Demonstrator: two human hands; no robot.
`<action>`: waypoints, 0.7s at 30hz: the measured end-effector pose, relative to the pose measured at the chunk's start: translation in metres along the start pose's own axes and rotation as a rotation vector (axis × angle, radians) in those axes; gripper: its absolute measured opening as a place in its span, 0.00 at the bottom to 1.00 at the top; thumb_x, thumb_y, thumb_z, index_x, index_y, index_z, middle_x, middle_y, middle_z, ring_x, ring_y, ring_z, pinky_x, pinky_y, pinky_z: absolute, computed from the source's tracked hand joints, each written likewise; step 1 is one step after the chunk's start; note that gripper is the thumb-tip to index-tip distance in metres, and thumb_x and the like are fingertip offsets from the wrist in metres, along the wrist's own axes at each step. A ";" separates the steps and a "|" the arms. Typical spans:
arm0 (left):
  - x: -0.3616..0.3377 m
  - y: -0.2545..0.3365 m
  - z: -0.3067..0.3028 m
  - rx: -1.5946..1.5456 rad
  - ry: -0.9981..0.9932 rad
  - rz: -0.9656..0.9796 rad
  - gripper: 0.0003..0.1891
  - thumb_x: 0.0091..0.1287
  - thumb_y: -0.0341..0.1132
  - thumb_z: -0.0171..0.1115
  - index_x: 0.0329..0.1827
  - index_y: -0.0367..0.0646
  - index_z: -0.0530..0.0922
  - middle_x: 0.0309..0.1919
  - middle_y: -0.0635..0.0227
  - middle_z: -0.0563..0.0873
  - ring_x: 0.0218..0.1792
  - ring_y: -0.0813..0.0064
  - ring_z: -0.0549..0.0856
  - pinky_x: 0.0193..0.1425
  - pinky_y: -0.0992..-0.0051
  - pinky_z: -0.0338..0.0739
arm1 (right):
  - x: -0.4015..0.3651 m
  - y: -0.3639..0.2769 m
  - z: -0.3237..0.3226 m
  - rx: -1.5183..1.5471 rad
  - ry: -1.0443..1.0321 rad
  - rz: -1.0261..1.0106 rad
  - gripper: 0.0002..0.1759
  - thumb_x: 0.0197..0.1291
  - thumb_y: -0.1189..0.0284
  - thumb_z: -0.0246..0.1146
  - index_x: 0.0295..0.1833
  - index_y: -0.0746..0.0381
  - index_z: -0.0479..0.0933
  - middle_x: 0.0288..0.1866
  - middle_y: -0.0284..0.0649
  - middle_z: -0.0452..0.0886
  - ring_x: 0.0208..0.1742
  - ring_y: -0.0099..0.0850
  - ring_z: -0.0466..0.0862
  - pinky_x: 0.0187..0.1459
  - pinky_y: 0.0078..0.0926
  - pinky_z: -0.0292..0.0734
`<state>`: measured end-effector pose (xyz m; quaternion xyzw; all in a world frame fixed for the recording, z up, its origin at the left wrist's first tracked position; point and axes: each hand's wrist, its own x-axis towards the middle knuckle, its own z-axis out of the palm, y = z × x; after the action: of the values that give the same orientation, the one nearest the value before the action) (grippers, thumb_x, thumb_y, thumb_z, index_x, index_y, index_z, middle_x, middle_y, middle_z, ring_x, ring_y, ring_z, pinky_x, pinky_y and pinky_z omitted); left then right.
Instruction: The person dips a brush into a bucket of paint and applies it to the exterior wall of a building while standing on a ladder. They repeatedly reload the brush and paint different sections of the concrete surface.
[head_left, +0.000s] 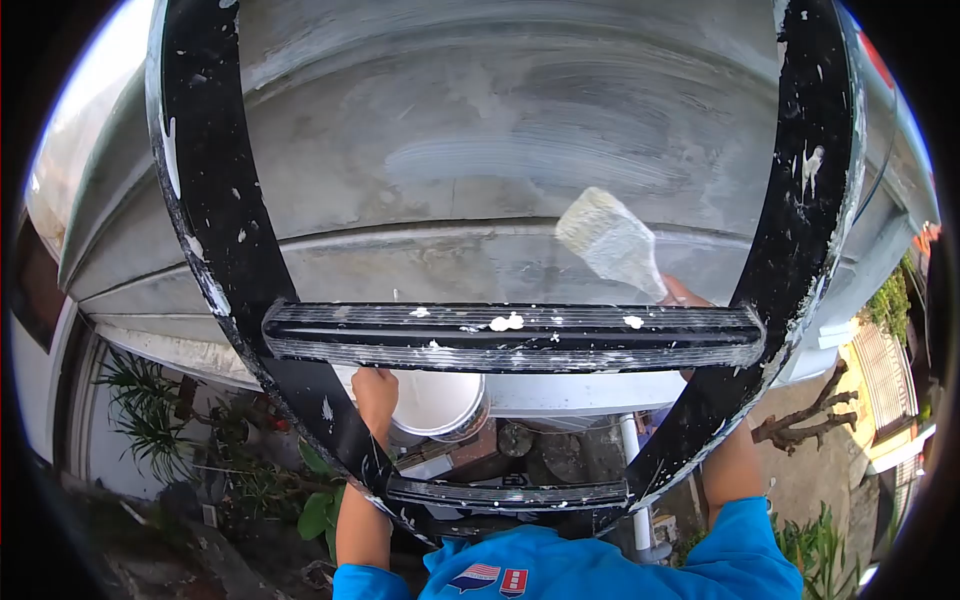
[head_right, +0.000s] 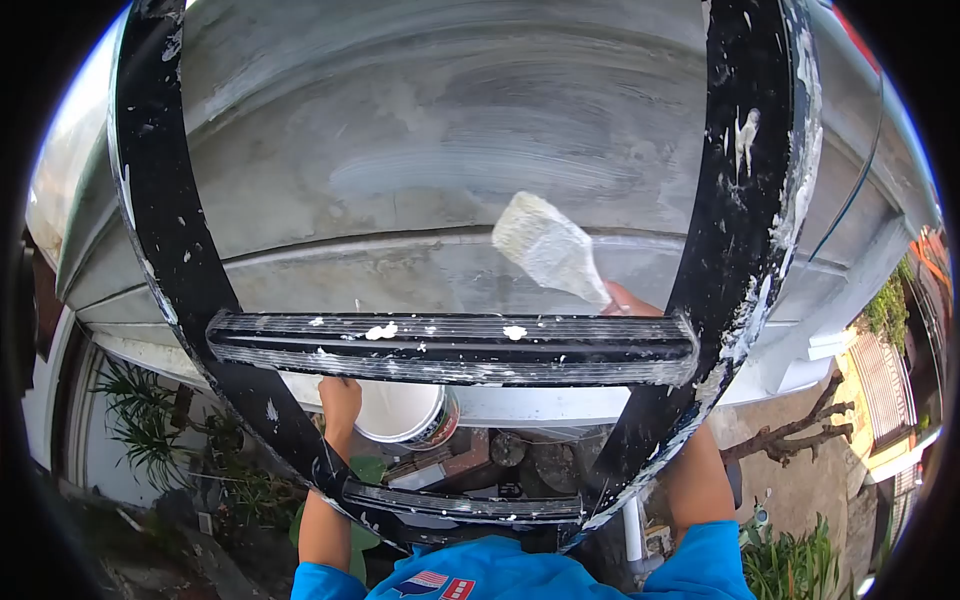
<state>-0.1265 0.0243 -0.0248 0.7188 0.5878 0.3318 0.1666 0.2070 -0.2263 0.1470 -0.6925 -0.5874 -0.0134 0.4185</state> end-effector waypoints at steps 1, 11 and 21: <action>0.003 -0.009 0.005 0.010 -0.030 0.014 0.08 0.59 0.25 0.52 0.34 0.27 0.77 0.26 0.41 0.81 0.30 0.42 0.82 0.36 0.57 0.73 | 0.012 -0.009 0.018 0.018 -0.050 -0.064 0.19 0.65 0.69 0.59 0.59 0.63 0.75 0.38 0.41 0.83 0.36 0.27 0.83 0.41 0.22 0.76; -0.001 0.006 -0.007 -0.052 -0.090 0.095 0.11 0.61 0.24 0.54 0.45 0.30 0.77 0.37 0.45 0.83 0.40 0.48 0.82 0.44 0.61 0.74 | 0.030 -0.026 0.006 0.149 0.162 0.050 0.19 0.66 0.73 0.53 0.59 0.69 0.73 0.41 0.48 0.84 0.39 0.31 0.84 0.43 0.26 0.77; -0.005 0.012 -0.013 -0.153 -0.114 0.286 0.16 0.61 0.21 0.52 0.52 0.34 0.75 0.49 0.55 0.81 0.52 0.60 0.78 0.58 0.67 0.68 | -0.068 0.027 -0.078 0.010 0.547 0.208 0.16 0.60 0.77 0.56 0.54 0.68 0.76 0.41 0.42 0.84 0.40 0.29 0.84 0.43 0.25 0.78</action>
<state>-0.1269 0.0142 -0.0098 0.7980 0.4420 0.3547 0.2051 0.2450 -0.3258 0.1479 -0.7177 -0.3789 -0.1537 0.5637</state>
